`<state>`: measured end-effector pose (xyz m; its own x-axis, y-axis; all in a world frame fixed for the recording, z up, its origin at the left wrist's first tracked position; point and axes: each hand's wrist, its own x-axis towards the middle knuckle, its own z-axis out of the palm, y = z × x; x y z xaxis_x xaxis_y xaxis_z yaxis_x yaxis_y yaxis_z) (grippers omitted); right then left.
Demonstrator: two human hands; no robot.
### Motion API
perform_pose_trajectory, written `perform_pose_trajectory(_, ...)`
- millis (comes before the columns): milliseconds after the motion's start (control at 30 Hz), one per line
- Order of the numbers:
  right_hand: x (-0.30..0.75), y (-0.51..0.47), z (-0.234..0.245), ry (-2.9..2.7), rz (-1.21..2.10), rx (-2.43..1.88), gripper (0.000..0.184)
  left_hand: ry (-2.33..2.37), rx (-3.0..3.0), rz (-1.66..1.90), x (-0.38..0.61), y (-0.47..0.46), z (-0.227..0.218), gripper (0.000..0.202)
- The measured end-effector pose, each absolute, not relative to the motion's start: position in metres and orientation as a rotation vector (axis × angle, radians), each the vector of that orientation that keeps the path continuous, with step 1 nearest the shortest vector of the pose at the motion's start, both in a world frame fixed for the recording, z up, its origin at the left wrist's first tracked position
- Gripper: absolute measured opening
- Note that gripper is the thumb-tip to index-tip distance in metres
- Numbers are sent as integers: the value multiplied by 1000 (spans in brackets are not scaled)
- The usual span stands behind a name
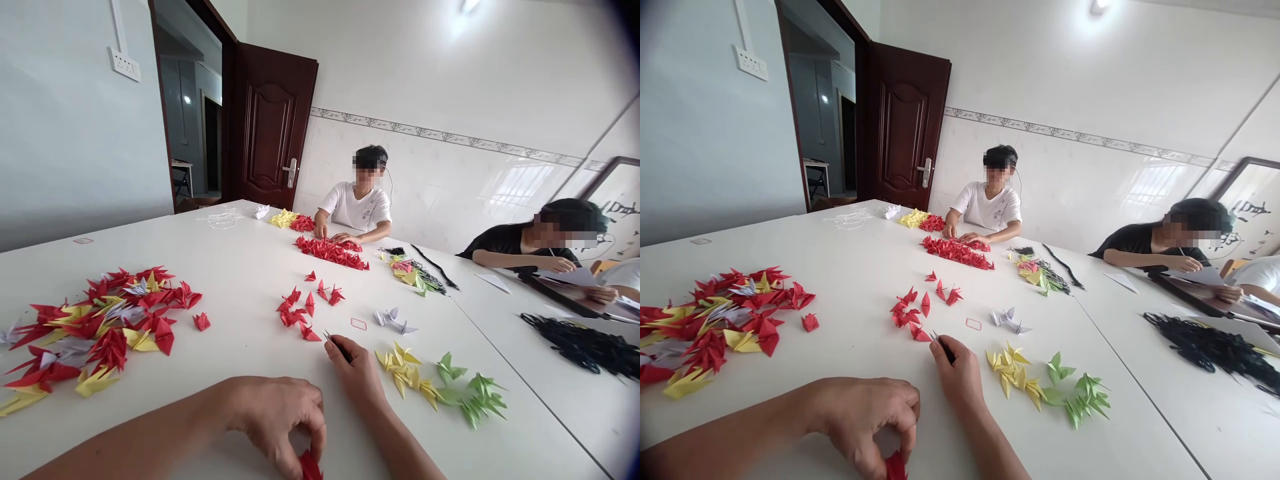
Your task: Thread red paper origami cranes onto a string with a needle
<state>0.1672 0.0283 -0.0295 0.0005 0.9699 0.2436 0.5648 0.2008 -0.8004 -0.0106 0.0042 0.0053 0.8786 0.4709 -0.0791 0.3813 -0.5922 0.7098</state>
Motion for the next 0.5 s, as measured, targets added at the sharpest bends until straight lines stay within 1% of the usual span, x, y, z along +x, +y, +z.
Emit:
perform_pose_trajectory(167,169,29,-31,-1655,660,-1435,40,894,1827,568,-9,29,-13,27)
perform_pose_trajectory(267,170,26,-28,-1659,686,-1444,39,995,1764,809,-12,45,-23,23)
perform_pose_trajectory(367,170,25,-27,-1703,684,-1449,37,971,1738,919,-15,52,-25,19)
perform_pose_trajectory(500,167,23,-28,-1759,627,-1410,37,930,1733,959,-15,53,-25,17)
